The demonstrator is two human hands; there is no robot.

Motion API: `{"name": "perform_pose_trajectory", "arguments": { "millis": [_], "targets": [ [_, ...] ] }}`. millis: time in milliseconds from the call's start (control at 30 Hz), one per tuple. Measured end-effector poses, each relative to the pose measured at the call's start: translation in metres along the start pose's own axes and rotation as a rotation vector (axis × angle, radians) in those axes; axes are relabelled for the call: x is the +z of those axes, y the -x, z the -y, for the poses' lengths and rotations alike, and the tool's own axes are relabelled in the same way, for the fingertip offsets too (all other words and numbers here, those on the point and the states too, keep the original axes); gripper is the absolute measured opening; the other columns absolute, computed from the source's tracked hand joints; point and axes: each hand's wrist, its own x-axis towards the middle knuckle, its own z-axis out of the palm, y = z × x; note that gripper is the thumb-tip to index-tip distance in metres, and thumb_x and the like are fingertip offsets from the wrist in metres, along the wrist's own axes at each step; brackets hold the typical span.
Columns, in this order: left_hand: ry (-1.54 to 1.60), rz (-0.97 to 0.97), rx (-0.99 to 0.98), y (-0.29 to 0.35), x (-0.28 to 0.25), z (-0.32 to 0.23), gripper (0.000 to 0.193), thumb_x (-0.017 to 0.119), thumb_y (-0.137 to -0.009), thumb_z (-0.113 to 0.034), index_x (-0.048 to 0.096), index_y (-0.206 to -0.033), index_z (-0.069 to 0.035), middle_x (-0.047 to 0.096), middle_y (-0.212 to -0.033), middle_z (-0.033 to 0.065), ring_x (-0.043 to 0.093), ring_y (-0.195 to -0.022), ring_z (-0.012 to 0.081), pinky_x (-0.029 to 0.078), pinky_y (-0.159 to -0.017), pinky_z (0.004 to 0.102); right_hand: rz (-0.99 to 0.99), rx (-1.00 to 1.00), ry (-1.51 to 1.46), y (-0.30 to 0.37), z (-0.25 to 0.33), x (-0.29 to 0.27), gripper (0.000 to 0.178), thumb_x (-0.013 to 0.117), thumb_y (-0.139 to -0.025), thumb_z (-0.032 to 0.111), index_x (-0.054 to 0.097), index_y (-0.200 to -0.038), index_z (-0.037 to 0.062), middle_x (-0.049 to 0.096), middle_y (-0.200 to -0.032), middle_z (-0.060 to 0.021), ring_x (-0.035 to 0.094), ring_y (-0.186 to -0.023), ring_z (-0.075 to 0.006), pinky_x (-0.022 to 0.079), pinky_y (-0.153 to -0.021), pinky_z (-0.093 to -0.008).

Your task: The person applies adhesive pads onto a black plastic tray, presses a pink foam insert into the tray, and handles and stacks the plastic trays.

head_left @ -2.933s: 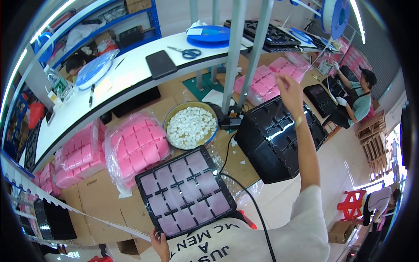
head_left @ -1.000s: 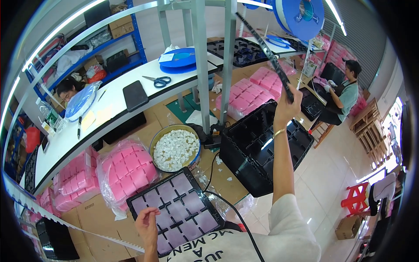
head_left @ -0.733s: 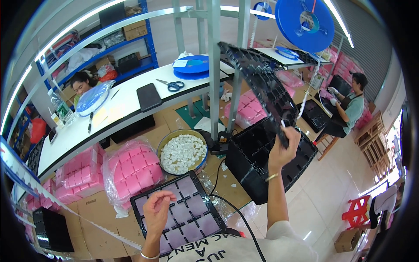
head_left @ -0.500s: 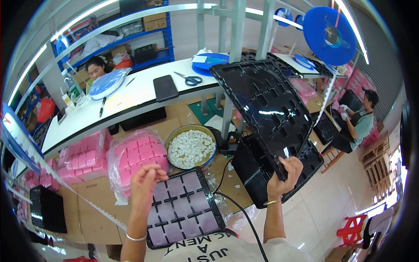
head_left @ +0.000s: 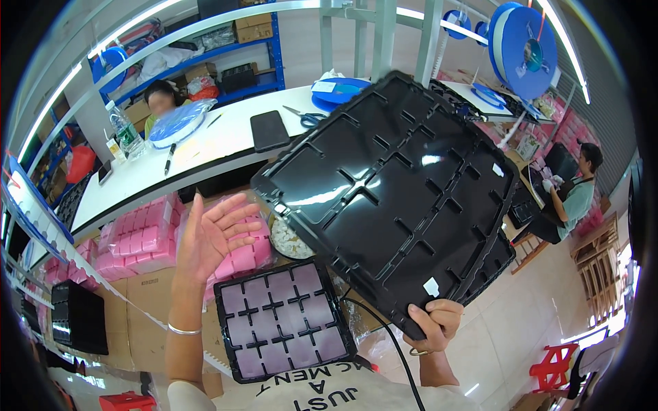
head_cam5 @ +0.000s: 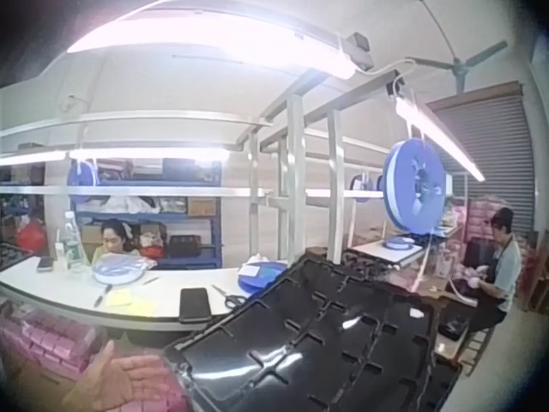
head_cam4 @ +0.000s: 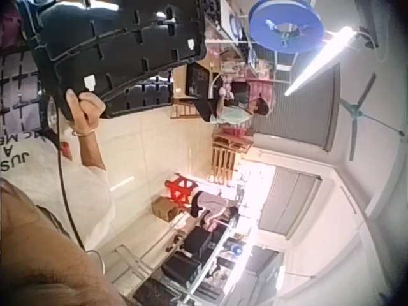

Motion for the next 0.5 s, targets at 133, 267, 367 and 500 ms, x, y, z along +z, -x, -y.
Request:
{"name": "perform_pose_trajectory", "arguments": {
  "millis": [133, 267, 367, 500],
  "targets": [
    [0.067, -0.044, -0.013, -0.010, 0.009, -0.002, 0.083, 0.024, -0.101, -0.065, 0.044, -0.141, 0.006, 0.061, -0.131, 0.0197, 0.064, -0.112, 0.0275, 0.053, -0.095, 0.0417, 0.112, -0.061, -0.202, -0.003, 0.001, -0.013, 0.029, 0.083, -0.064, 0.002, 0.077, -0.092, 0.0096, 0.044, -0.086, 0.0004, 0.055, -0.087, -0.0165, 0.046, -0.066, -0.0222],
    [-0.375, 0.014, 0.076, -0.009, -0.025, -0.007, 0.068, 0.074, -0.086, -0.040, 0.052, -0.130, 0.006, 0.066, -0.116, 0.0124, 0.068, -0.098, 0.0196, 0.056, -0.086, 0.0315, 0.229, -0.155, -0.363, -0.008, -0.002, 0.001, 0.035, 0.081, -0.063, -0.003, 0.077, -0.097, 0.0051, 0.047, -0.086, -0.0020, 0.059, -0.084, -0.0168, 0.049, -0.061, -0.0238],
    [-0.271, -0.095, 0.057, 0.005, -0.035, 0.005, 0.063, 0.083, -0.074, -0.015, 0.053, -0.127, 0.004, 0.066, -0.110, 0.0092, 0.067, -0.094, 0.0158, 0.055, -0.086, 0.0284, 0.321, -0.177, -0.379, -0.015, -0.018, 0.015, 0.036, 0.077, -0.063, -0.007, 0.077, -0.096, 0.0062, 0.050, -0.089, -0.0025, 0.060, -0.086, -0.0188, 0.054, -0.068, -0.0244],
    [-0.178, -0.265, 0.185, 0.052, -0.034, 0.027, 0.060, 0.081, -0.077, -0.010, 0.053, -0.128, 0.003, 0.066, -0.110, 0.0092, 0.066, -0.096, 0.0174, 0.054, -0.088, 0.0303, 0.274, 0.055, -0.244, -0.006, -0.020, 0.035, 0.046, 0.081, -0.057, -0.001, 0.077, -0.101, 0.0146, 0.052, -0.111, -0.0068, 0.057, -0.105, -0.0276, 0.052, -0.091, -0.0379]
  ]
}}
